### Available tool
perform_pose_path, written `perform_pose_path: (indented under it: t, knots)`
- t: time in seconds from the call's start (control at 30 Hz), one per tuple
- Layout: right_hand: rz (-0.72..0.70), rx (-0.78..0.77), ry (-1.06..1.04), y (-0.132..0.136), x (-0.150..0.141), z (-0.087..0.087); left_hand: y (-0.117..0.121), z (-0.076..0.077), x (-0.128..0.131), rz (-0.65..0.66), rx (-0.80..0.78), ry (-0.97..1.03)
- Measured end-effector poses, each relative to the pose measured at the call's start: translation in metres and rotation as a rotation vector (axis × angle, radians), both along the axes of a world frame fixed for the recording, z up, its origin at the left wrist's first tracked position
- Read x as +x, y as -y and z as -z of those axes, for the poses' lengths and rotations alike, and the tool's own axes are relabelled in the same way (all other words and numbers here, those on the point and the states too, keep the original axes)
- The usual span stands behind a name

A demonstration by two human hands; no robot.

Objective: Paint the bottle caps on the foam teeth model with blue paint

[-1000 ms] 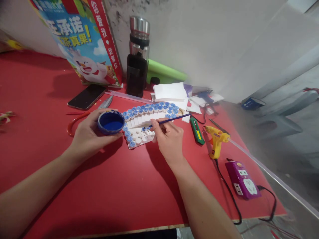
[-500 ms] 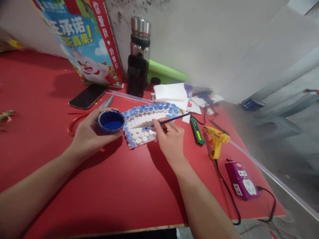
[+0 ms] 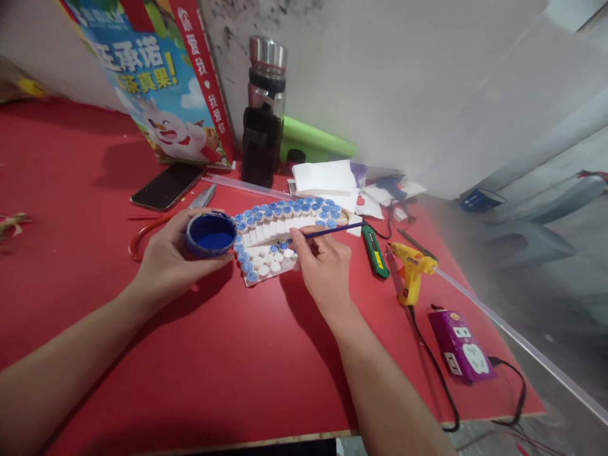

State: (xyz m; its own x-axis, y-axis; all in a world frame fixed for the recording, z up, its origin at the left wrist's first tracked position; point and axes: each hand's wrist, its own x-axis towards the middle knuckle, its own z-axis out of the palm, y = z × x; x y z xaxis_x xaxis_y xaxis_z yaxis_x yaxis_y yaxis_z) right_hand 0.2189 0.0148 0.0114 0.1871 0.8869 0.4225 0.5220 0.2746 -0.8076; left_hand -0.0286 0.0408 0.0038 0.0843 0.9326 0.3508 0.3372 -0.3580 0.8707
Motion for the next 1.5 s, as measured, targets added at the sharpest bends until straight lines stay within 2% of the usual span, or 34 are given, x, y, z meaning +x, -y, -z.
perform_pose_path:
  t: [0.63,1.23,1.5]
  knots:
    - [0.001,-0.002,0.013,0.0004,0.0009,-0.0027,0.0005,-0.0001,0.0008,-0.005,-0.026,-0.011]
    - [-0.071,-0.023,-0.006,0.0022,-0.0041,0.0026,0.0002,0.0007,0.0011,0.004,0.023,0.002]
    - [-0.062,0.050,0.042,0.0009,-0.0090,0.0014,-0.0009,0.0023,0.0013,0.005,0.035,-0.003]
